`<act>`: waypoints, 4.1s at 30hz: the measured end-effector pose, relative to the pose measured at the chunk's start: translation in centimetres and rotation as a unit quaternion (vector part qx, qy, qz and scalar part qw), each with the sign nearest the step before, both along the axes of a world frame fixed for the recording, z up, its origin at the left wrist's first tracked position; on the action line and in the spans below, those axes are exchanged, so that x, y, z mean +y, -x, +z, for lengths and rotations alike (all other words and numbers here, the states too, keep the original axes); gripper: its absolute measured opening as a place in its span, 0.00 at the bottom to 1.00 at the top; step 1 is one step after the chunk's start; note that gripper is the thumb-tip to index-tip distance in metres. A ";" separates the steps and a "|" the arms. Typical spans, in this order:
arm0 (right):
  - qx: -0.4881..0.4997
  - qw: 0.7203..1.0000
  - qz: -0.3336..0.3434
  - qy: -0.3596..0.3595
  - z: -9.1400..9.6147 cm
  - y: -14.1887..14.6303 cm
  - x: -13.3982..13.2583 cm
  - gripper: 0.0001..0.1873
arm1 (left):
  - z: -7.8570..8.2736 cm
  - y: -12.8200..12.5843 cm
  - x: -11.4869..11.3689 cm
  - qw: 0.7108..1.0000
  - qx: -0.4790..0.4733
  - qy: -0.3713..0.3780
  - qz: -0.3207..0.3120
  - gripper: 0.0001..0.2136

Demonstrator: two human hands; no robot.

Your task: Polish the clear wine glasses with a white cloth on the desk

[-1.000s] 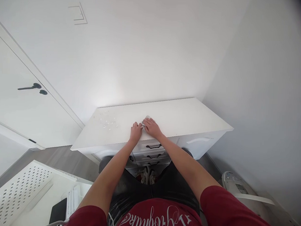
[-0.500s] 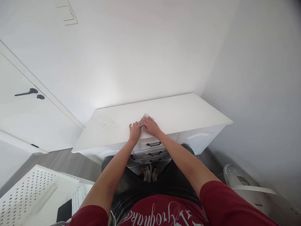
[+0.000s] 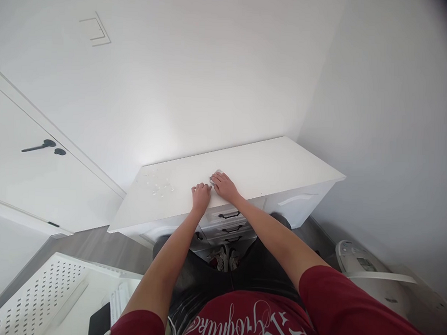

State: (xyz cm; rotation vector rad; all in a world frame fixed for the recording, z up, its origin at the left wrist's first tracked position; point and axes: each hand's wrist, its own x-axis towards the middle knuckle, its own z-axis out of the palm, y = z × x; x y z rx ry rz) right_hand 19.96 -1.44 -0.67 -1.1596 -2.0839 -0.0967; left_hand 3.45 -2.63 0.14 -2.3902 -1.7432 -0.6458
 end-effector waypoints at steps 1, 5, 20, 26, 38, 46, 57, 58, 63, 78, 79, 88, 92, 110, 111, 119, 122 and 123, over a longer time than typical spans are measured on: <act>0.007 1.000 -0.011 0.001 0.0 0.0 0.0 0.22 | 0.1 0.0 0.0 1.000 -0.004 0.003 -0.002 0.11; 0.023 0.999 -0.029 0.002 -0.1 0.0 0.1 0.22 | 0.1 0.0 0.0 1.000 -0.010 0.020 -0.010 0.09; 0.006 1.000 0.007 0.005 -0.2 0.0 0.2 0.24 | 0.2 0.1 0.1 1.000 0.000 0.018 0.005 0.14; 0.006 1.000 -0.001 0.002 -0.4 0.0 0.3 0.24 | -0.2 0.3 0.3 0.999 -0.029 0.018 0.007 0.15; 0.017 0.999 -0.038 0.004 -0.6 0.0 0.3 0.23 | -0.2 0.1 0.4 1.000 -0.009 0.012 -0.006 0.09; 0.030 0.997 -0.069 0.019 -0.8 0.1 0.7 0.26 | -0.1 0.0 0.3 1.000 0.010 -0.013 0.011 0.07; 0.036 0.997 -0.060 0.027 -0.9 0.3 0.7 0.26 | -0.3 0.1 0.4 1.000 0.014 -0.007 0.006 0.05; 0.039 0.997 -0.064 0.027 -0.9 0.3 0.8 0.26 | -0.3 0.1 0.3 1.000 0.013 -0.006 0.008 0.06; -0.016 1.000 0.019 0.015 -1.1 0.3 0.9 0.24 | -0.2 0.0 0.3 0.999 0.008 -0.023 0.022 0.08; -0.025 0.999 0.021 -0.001 -0.7 0.2 0.5 0.22 | -0.3 0.1 0.4 0.999 0.016 -0.037 0.017 0.14; -0.009 1.000 -0.004 0.002 -0.7 0.1 0.5 0.23 | -0.3 0.1 0.4 0.999 0.015 -0.034 0.013 0.14; -0.036 0.998 0.040 0.016 -0.2 -0.2 0.2 0.26 | 0.4 -0.1 0.0 0.998 0.009 0.045 0.035 0.09; -0.003 0.999 -0.018 0.027 -0.1 -0.3 0.1 0.29 | 0.6 -0.2 -0.1 0.998 0.020 0.046 0.035 0.09; -0.036 0.996 0.073 0.020 -0.5 -0.1 0.5 0.27 | 0.0 -0.1 0.2 1.000 0.000 0.010 0.027 0.07; -0.032 0.997 0.067 0.019 -0.5 -0.1 0.5 0.27 | 0.0 -0.1 0.2 1.000 -0.001 0.011 0.028 0.06; -0.022 0.998 0.046 0.025 -0.4 -0.1 0.5 0.28 | -0.2 0.0 0.2 0.999 -0.019 0.009 0.027 0.06; -0.028 0.998 0.054 0.024 -0.5 -0.1 0.5 0.28 | -0.3 -0.1 0.3 0.999 -0.021 0.006 0.029 0.04; -0.018 0.999 0.033 0.026 -0.5 -0.1 0.5 0.28 | -0.3 -0.1 0.4 0.999 -0.018 0.005 0.030 0.05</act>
